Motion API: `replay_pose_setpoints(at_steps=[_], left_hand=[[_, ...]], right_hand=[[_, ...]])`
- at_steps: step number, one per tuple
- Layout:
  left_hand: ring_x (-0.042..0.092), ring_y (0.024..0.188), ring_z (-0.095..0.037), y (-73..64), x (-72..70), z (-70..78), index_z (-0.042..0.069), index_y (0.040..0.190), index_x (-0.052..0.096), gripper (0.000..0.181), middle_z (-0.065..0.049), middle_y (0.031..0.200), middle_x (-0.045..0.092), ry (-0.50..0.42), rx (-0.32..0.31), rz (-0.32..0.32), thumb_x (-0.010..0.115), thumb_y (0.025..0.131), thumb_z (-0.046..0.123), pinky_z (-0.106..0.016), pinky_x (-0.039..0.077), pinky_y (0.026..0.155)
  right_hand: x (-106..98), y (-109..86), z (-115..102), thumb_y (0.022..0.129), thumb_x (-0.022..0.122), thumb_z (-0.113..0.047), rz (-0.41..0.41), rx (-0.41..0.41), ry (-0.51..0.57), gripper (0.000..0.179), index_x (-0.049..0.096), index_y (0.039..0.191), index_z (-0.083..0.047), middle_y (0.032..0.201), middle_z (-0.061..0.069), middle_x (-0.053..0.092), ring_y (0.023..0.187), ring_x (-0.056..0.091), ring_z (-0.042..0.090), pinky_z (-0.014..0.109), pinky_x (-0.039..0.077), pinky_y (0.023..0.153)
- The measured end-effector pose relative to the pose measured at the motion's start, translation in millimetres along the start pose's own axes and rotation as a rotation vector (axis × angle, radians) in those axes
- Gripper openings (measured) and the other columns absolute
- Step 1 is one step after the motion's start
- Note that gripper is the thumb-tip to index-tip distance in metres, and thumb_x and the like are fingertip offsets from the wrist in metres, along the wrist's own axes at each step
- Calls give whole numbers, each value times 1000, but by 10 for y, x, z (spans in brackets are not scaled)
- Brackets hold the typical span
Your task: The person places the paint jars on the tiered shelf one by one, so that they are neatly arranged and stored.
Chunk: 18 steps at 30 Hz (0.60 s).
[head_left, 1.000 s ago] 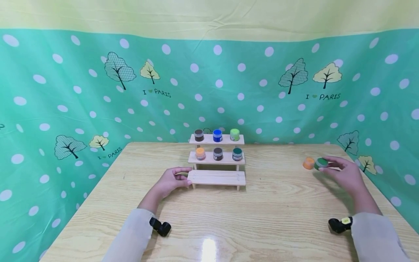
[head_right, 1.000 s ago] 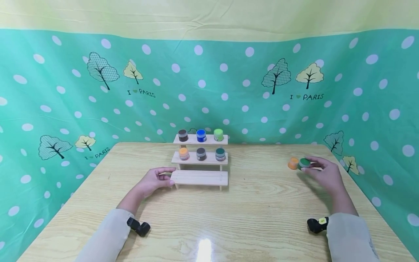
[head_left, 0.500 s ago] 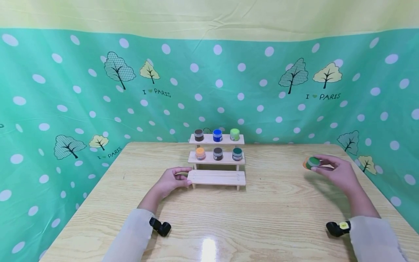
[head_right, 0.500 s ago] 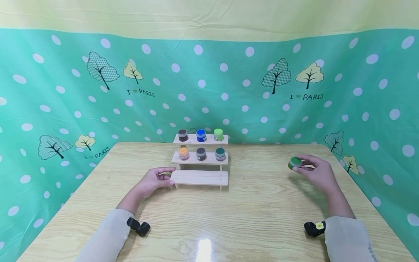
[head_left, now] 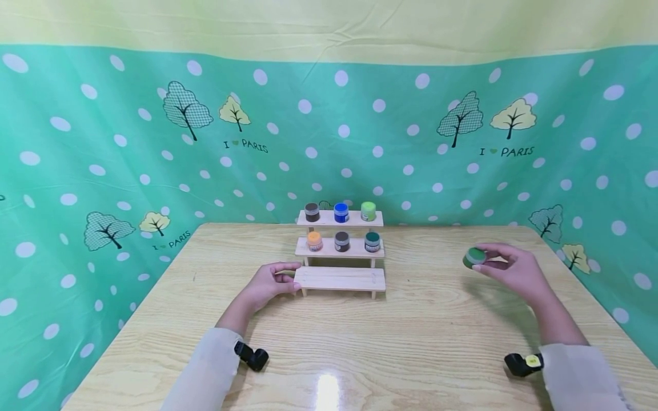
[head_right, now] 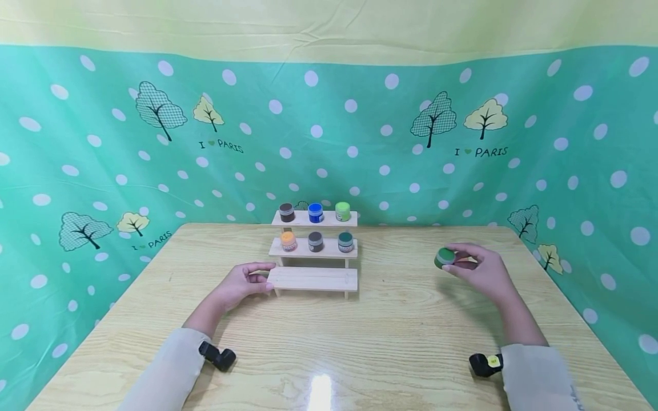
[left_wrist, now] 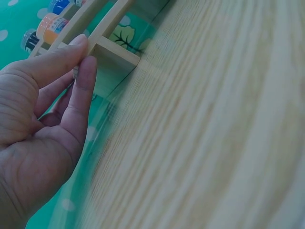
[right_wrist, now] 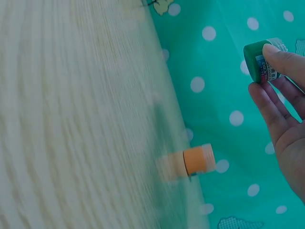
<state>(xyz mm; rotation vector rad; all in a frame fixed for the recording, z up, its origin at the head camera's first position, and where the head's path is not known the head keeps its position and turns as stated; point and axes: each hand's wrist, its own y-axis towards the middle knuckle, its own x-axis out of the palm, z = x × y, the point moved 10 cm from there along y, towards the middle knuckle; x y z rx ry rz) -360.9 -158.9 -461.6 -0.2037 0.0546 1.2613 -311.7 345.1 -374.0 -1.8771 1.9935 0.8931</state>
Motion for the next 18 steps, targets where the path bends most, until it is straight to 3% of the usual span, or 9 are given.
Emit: replay_pose_setpoints(at_steps=[11, 18], left_hand=[[62, 81, -17, -5, -2, -9, 0, 132, 58, 56, -10, 89, 64, -10, 2, 2, 79, 79, 1, -29, 58, 72], [62, 81, -18, -6, 1, -6, 1, 132, 58, 57, -11, 89, 64, -7, 0, 3, 80, 79, 2, -29, 58, 73]], right_hand=[[251, 6, -334, 86, 77, -17, -58, -121, 42, 43, 63, 124, 0, 112, 0, 61, 91, 62, 3, 20, 56, 74], [412, 3, -553, 85, 77, -11, -94, -206, 72, 39, 66, 120, -1, 112, 8, 64, 93, 63, 11, 20, 56, 77]])
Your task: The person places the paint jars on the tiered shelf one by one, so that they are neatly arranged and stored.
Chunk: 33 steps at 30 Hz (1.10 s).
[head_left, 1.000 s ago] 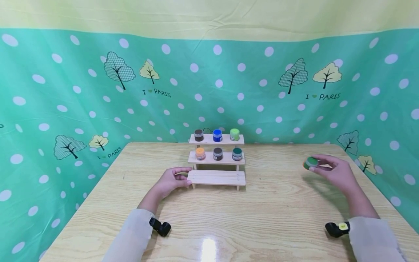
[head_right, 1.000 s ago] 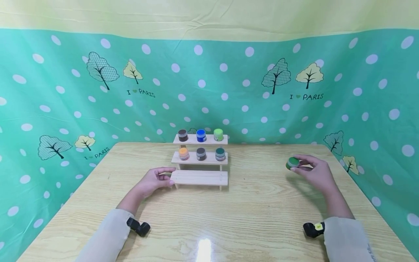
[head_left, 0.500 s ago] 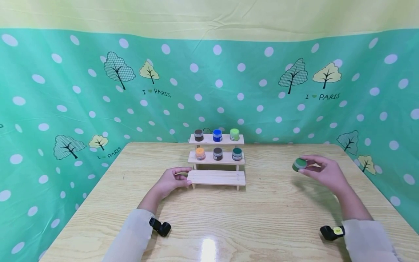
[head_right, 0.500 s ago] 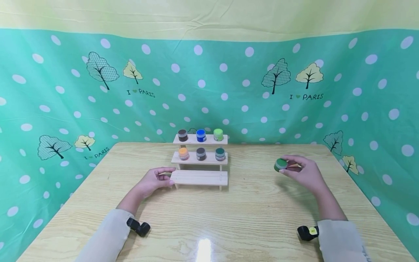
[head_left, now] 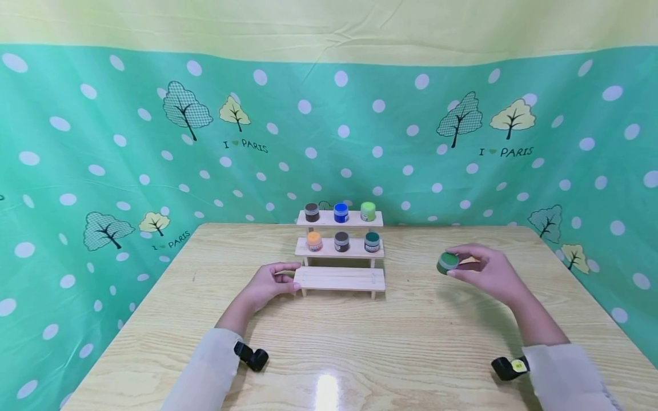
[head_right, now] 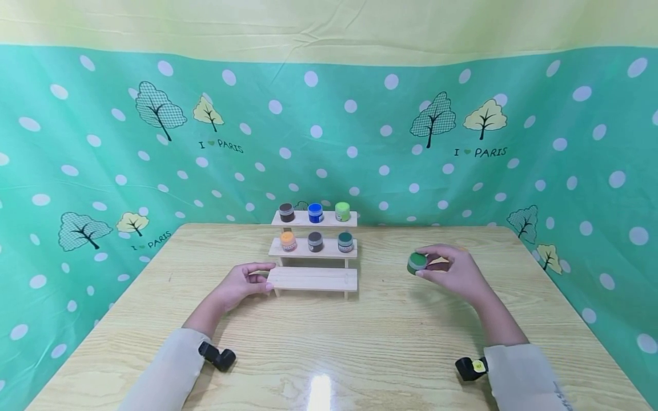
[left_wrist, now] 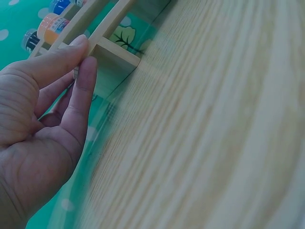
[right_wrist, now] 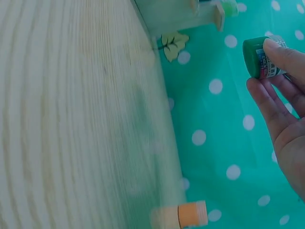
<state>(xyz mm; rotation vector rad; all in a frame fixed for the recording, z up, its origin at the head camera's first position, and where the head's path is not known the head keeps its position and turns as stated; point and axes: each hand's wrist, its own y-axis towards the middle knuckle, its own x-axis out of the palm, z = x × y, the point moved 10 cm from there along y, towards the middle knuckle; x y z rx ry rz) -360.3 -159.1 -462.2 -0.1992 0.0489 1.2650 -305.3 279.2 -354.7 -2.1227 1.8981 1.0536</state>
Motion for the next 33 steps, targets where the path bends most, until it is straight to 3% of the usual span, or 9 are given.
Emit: replay_pose_setpoints(at_steps=[8, 25, 33], left_hand=[[62, 80, -17, -8, 1, 14, 1, 132, 58, 57, -10, 89, 64, 6, 2, 2, 80, 79, 2, -29, 57, 72], [62, 79, -17, 0, -4, -2, 1, 132, 58, 58, -10, 88, 65, -1, 0, -5, 80, 79, 3, -29, 57, 72], [63, 79, -17, -2, 2, -1, 1, 133, 57, 58, -10, 88, 65, -8, 4, -14, 80, 79, 3, -31, 58, 73]], right_hand=[[206, 89, -225, 82, 78, -3, -60, -104, 56, 38, 66, 118, 0, 110, 14, 66, 93, 63, 10, 23, 57, 78], [633, 270, -531, 80, 82, -9, -175, -136, 82, 40, 68, 117, -7, 111, 6, 66, 95, 62, 16, 32, 58, 80], [853, 328, -711, 79, 81, -7, -215, -191, 114, 40, 69, 117, -6, 111, 7, 67, 96, 63, 19, 30, 58, 81]])
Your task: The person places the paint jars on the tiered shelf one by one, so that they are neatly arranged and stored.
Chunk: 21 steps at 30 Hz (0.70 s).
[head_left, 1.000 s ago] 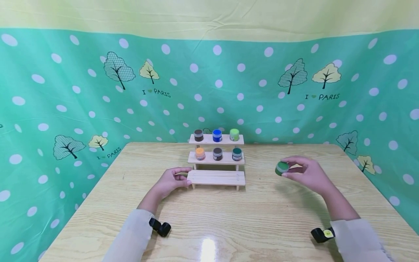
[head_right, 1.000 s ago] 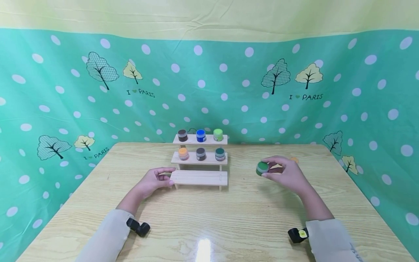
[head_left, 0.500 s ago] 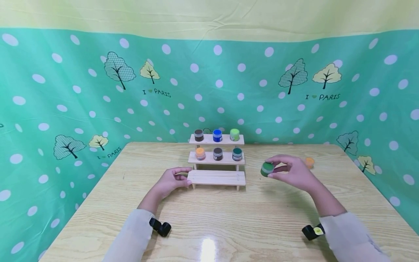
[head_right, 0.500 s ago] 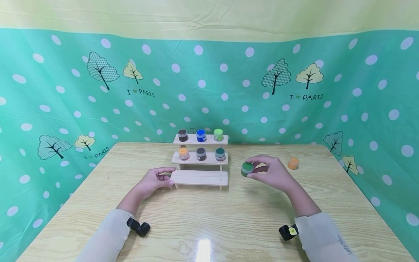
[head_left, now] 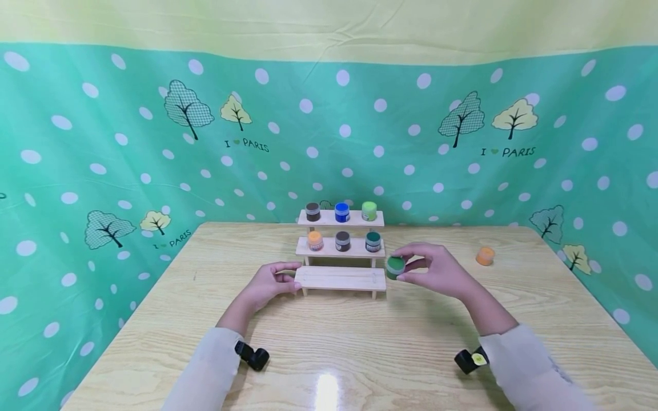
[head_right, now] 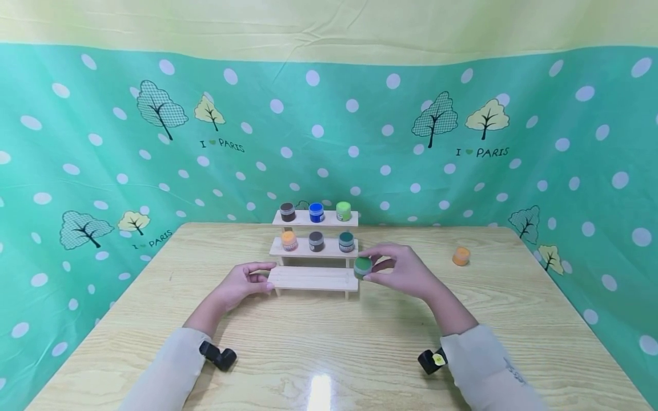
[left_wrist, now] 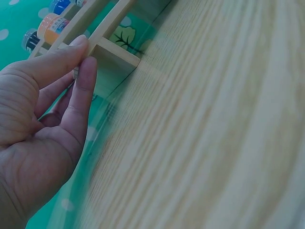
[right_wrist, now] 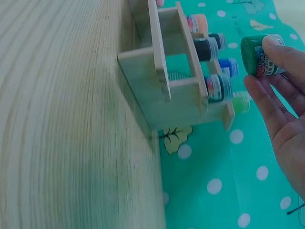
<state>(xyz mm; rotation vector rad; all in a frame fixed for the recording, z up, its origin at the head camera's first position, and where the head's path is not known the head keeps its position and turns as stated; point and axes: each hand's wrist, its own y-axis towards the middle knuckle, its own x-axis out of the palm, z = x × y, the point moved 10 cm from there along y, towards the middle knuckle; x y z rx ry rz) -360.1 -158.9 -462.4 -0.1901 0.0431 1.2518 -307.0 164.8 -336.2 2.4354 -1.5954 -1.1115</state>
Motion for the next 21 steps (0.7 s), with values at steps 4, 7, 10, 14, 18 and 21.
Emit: replay_pose_setpoints(at_steps=[4, 7, 10, 14, 18, 21], left_hand=[[62, 79, -17, 10, 1, -5, 1, 133, 57, 58, -10, 88, 64, 2, -3, 1, 80, 79, 3, -31, 58, 73], [62, 79, -17, 15, -1, -9, 1, 133, 58, 58, -10, 88, 65, 4, -4, 2, 80, 79, 3, -31, 58, 73], [63, 80, -18, 12, -1, -9, 1, 133, 57, 58, -10, 89, 65, 4, -4, 3, 80, 79, 3, -32, 58, 74], [63, 80, -18, -1, -5, 0, 1, 133, 57, 58, -10, 89, 65, 7, -1, 6, 80, 79, 4, -32, 58, 74], [63, 79, -18, -2, -12, -6, 1, 133, 58, 58, -10, 89, 65, 8, -7, 12, 80, 79, 3, -31, 58, 73], [63, 81, -18, 2, -13, -9, 2, 132, 58, 59, -10, 90, 65, 11, -12, 15, 81, 78, 4, -30, 58, 74]], right_hand=[[97, 65, -18, 80, 81, -9, -23, 16, 6, 40, 68, 118, -6, 112, 7, 67, 97, 63, 20, 30, 57, 82], [180, 112, -21, 81, 81, -9, -46, 34, 18, 41, 68, 120, -6, 113, 6, 66, 99, 62, 21, 30, 57, 83], [275, 160, -43, 81, 81, -8, -69, 34, 36, 42, 68, 120, -5, 114, 6, 66, 100, 61, 22, 30, 57, 84], [413, 225, -92, 80, 80, -6, -93, 14, 62, 41, 68, 119, -5, 115, 6, 66, 99, 62, 22, 31, 57, 83], [556, 286, -124, 81, 80, -9, -115, 6, 70, 40, 68, 120, -6, 113, 5, 66, 98, 62, 21, 31, 57, 83], [641, 333, -143, 82, 80, -10, -119, -3, 72, 40, 68, 120, -6, 112, 4, 66, 98, 62, 21, 30, 57, 83]])
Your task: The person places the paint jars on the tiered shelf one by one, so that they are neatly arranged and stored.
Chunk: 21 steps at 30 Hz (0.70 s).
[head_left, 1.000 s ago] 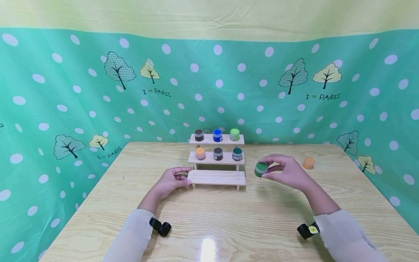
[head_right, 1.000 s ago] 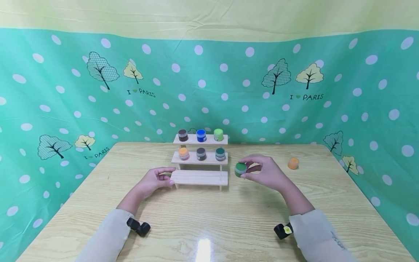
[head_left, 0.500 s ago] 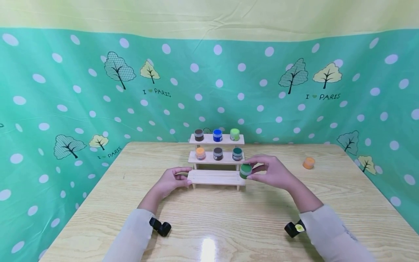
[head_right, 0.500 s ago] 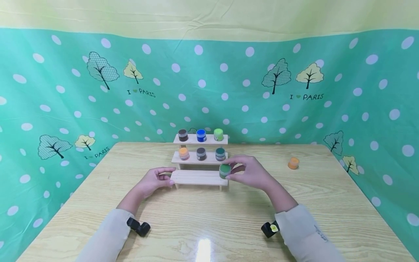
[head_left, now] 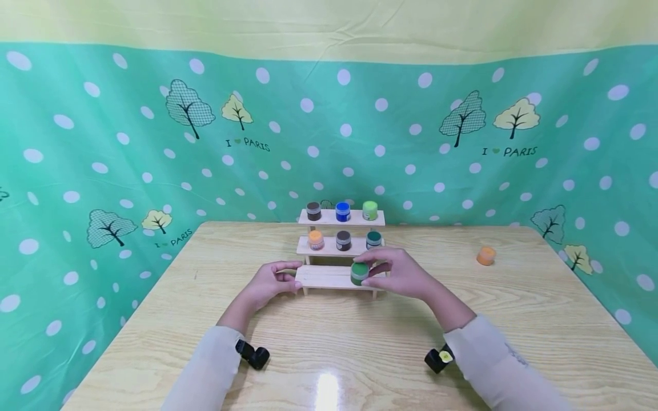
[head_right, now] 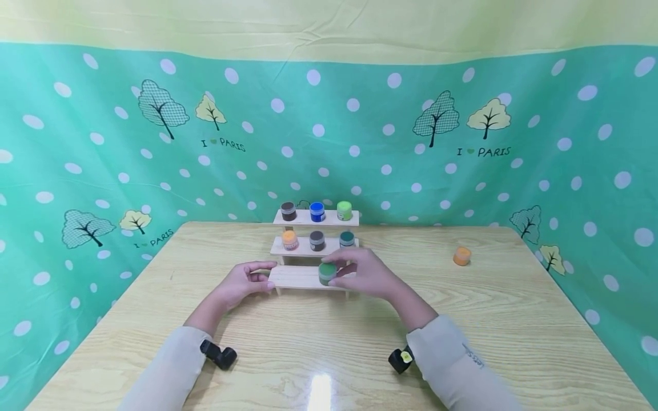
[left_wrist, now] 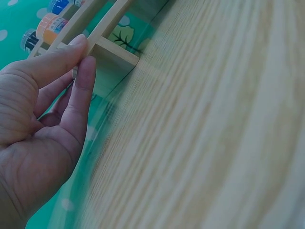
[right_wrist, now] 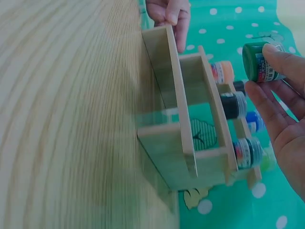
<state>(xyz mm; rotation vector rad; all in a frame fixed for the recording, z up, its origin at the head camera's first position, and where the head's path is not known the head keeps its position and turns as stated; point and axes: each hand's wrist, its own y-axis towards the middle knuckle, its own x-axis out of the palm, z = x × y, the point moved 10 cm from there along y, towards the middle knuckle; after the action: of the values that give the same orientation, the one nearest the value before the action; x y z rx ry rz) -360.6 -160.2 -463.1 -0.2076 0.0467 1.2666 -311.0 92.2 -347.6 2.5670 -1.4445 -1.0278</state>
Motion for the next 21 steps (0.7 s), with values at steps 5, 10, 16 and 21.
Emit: replay_pose_setpoints(at_steps=[5, 10, 16, 21], left_hand=[[64, 82, -18, 6, 9, 5, 2, 133, 58, 59, -12, 92, 66, 1, 0, -3, 81, 78, 5, -31, 58, 75], [63, 80, -18, 3, 10, 7, 2, 133, 58, 59, -12, 90, 65, -6, 3, -3, 81, 78, 3, -31, 58, 74], [65, 81, -17, 1, 11, 8, 1, 133, 57, 59, -11, 91, 67, -9, 7, -5, 80, 79, 4, -30, 58, 73], [66, 82, -17, 0, 19, 16, 0, 134, 56, 59, -11, 93, 69, -16, 7, -11, 80, 80, 3, -30, 58, 74]], right_hand=[[99, 84, -26, 82, 79, -8, 3, -12, 8, 39, 68, 120, -8, 111, 2, 66, 98, 62, 20, 30, 57, 83], [169, 158, -30, 82, 78, -4, 37, 6, 16, 41, 67, 121, -5, 112, 3, 65, 98, 63, 19, 31, 57, 83], [274, 216, 40, 82, 77, -1, 79, 70, 23, 40, 66, 121, -4, 113, 4, 64, 99, 63, 20, 27, 57, 82], [360, 274, 91, 83, 76, -1, 81, 110, -4, 41, 66, 123, -5, 114, 4, 65, 100, 63, 19, 23, 56, 80]])
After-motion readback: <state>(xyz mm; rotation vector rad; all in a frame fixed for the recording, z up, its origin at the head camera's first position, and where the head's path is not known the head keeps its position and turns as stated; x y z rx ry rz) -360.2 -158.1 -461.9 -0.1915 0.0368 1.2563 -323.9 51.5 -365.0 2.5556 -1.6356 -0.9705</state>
